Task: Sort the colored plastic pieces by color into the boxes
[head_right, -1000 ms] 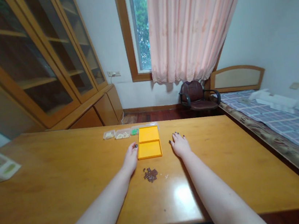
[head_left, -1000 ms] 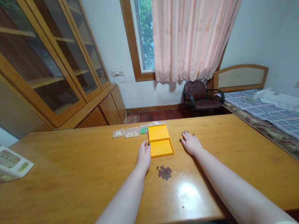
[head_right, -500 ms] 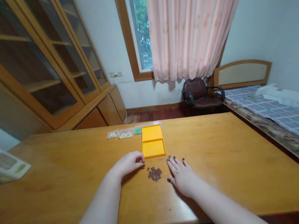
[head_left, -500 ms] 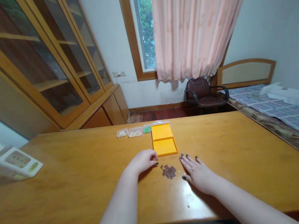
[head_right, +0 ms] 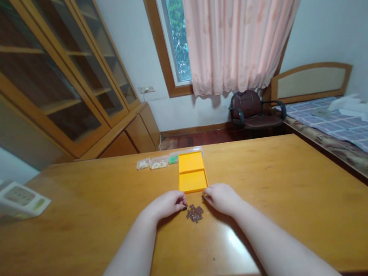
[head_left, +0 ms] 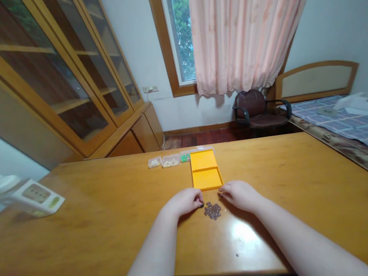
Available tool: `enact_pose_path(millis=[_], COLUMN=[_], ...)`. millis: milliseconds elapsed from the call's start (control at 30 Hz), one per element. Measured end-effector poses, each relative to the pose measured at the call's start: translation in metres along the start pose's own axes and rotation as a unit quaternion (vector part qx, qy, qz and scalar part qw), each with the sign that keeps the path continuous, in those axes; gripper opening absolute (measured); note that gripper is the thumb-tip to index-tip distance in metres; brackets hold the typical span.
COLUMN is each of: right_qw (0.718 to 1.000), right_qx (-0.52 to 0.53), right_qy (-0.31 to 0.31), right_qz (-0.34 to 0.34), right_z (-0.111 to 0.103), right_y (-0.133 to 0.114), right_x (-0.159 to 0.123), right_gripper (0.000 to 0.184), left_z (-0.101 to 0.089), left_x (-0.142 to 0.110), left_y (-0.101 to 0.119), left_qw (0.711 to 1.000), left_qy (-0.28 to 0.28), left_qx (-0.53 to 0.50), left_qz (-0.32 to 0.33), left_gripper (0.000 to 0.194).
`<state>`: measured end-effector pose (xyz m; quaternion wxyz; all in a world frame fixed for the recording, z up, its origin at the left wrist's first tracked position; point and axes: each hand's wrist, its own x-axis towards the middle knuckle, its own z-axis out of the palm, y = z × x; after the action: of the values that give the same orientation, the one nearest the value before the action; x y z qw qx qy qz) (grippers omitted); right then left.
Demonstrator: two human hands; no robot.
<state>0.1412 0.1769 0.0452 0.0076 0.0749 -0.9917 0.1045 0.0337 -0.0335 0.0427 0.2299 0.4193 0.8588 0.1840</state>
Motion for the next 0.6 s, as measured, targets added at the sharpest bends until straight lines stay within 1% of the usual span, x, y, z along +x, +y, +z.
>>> enact_pose_path(millis=[67,167,267,400,467,533,600], right_qw=[1.0,0.999,0.999,0.999,0.998,0.997,0.996], right_qx=[0.02,0.008,-0.02,-0.046,-0.062,-0.077,-0.087], right_qy=[-0.012,-0.031,-0.029,-0.02,-0.019,-0.017,-0.009], right_qz=[0.004,-0.003,0.003,0.015,0.023,0.028,0.03], right_z=[-0.001,-0.003,-0.001,0.008,0.012,0.016,0.019], right_y=[0.007,0.01,0.007,0.001,-0.002,-0.006,-0.009], right_x=[-0.002,-0.003,-0.001,0.001,0.001,0.002,0.003], right_gripper=[0.028,0.026,0.027,0.03,0.032,0.031,0.03], left_z=[0.001,0.003,0.004,0.0,-0.002,-0.004,-0.005], left_x=[0.0,0.0,0.0,0.001,0.003,0.006,0.009], left_y=[0.0,0.0,-0.001,0.001,0.002,0.004,0.005], left_qw=[1.0,1.0,1.0,1.0,0.999,0.993,0.981], left_qy=[0.0,0.005,0.003,0.007,0.044,0.118,0.195], left_qx=[0.01,0.025,0.028,0.006,-0.01,-0.017,-0.007], left_qz=[-0.006,-0.008,-0.011,0.001,0.012,0.014,0.004], left_gripper=[0.013,0.012,0.011,0.011,0.012,0.013,0.014])
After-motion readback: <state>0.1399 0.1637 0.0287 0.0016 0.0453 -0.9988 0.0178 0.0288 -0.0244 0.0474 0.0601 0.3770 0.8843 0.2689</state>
